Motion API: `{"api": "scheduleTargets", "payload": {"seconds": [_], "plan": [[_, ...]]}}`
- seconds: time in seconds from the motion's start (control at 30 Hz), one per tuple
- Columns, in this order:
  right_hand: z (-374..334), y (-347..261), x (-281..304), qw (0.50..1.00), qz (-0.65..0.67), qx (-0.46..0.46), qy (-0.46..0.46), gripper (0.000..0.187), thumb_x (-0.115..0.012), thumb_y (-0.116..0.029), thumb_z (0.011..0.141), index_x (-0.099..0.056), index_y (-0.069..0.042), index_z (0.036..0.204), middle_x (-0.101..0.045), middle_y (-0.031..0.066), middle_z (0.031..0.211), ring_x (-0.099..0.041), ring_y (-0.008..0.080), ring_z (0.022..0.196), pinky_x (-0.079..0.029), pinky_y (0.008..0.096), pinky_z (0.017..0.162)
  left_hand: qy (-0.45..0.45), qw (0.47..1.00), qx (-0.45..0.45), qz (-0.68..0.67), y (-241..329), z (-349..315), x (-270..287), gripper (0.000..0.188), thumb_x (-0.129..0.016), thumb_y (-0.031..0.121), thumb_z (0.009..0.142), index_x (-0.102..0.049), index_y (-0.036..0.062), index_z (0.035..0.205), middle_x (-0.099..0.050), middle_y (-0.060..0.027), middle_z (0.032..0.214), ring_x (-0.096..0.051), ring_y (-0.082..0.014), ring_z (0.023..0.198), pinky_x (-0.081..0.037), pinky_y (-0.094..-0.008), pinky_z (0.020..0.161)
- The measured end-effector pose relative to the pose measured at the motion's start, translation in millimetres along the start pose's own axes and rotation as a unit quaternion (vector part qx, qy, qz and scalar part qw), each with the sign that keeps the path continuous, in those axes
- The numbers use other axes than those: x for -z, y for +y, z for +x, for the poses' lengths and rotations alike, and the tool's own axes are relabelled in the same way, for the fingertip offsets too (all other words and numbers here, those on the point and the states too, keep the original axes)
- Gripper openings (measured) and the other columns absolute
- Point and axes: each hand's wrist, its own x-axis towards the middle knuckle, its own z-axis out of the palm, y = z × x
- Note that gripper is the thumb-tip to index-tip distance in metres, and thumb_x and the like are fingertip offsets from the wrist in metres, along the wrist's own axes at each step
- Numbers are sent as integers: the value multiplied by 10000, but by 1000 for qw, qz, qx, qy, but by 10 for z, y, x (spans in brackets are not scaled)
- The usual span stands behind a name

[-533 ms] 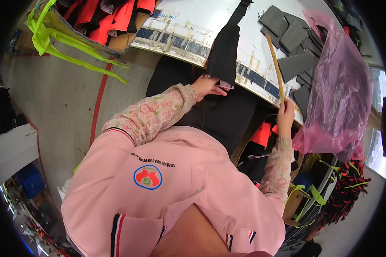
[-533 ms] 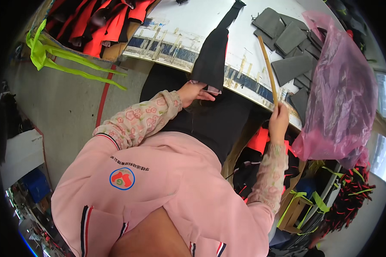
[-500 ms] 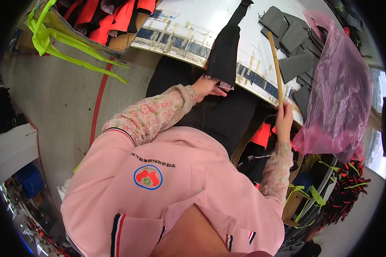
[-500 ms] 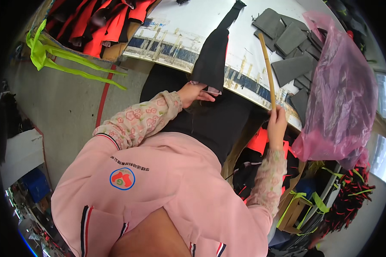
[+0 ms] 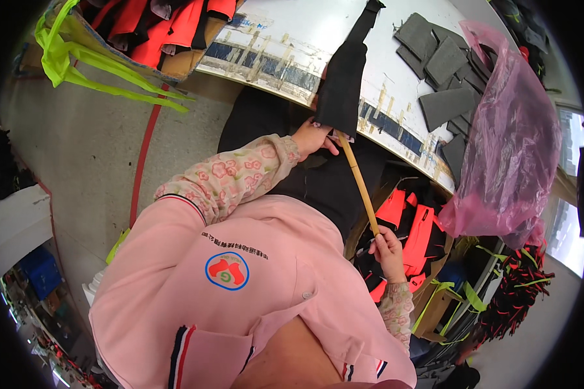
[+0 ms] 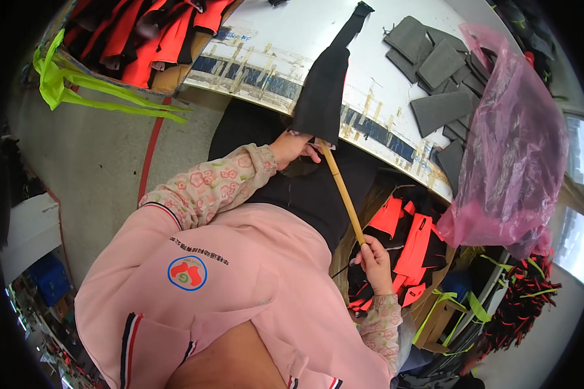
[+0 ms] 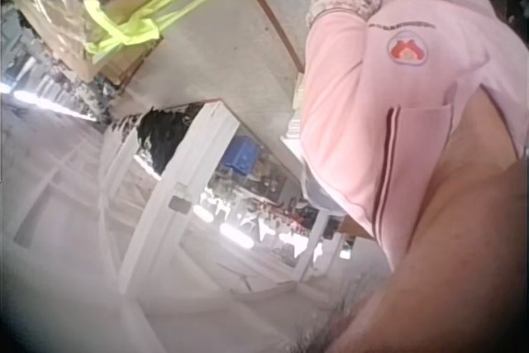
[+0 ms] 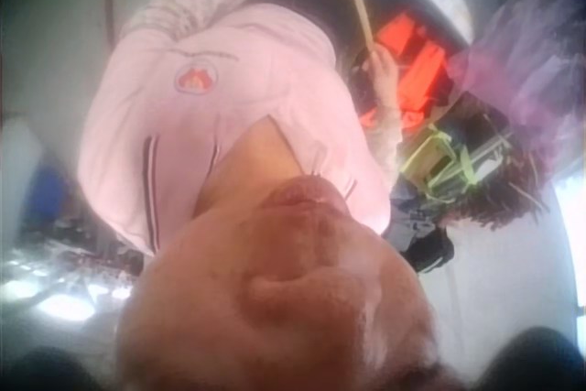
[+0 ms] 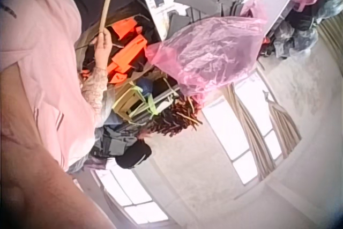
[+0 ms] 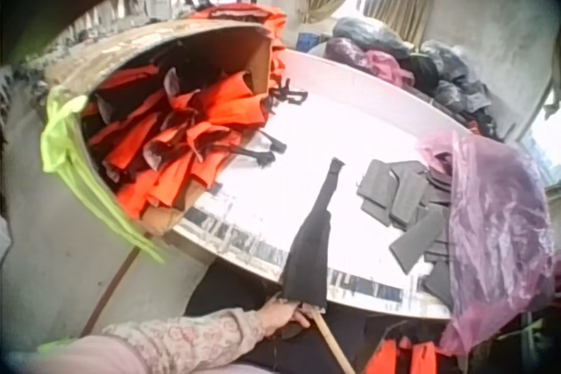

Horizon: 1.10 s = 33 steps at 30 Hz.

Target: Assembling life jackets by stuffing foam inserts into fabric pockets using a wooden stick.

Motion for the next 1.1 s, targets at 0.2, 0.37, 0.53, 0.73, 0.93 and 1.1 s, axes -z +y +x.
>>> {"api": "scheduleTargets", "payload": {"seconds": [0.2,0.37,0.53,0.73,0.93,1.1], "plan": [[98,-202,-218,999,-27,33,-12,246,-452,-140,947,-525,-41,1160,-527,-35,613,-393,17,454,-291,173,416,44,999,-21,20,-30,-2,-45,344,-403,321,950,-588,41,1021,-652,-113,870,-598,-169,570,-479,-254,590],[157,-536,-519,984,-146,88,43,258,-439,-128,946,-520,-24,1169,-531,-8,598,-489,47,470,-378,209,431,66,995,-1,68,-10,-5,-61,326,-402,288,948,-569,21,1029,-642,-137,782,-514,-145,434,-425,-253,434],[410,-822,-828,957,-248,119,92,261,-435,-125,942,-517,-22,1167,-506,53,553,-527,120,453,-399,256,428,101,992,17,77,-106,-12,-100,291,-418,266,942,-526,18,1050,-629,-134,714,-440,-130,363,-375,-249,368],[909,-939,-1030,957,-224,148,108,246,-432,-129,940,-534,4,1120,-530,87,524,-549,149,436,-419,296,419,137,984,37,110,-138,-97,-194,323,-466,308,920,-460,18,1062,-604,-107,650,-428,-117,368,-344,-240,341],[1236,-881,-1218,991,62,115,11,222,-386,-176,964,-553,-56,1047,-449,-22,515,-305,51,340,-230,204,315,146,982,2,119,-209,-64,-184,429,-516,366,897,-439,1,1108,-589,-96,666,-486,-126,427,-368,-241,352],[1273,-868,-1170,955,272,45,-112,214,-395,-192,966,-540,-49,1033,-439,-13,519,-284,44,334,-201,184,306,137,983,6,121,-130,-71,-160,414,-495,354,912,-463,-2,1121,-601,-97,729,-513,-144,455,-391,-250,361]]}}
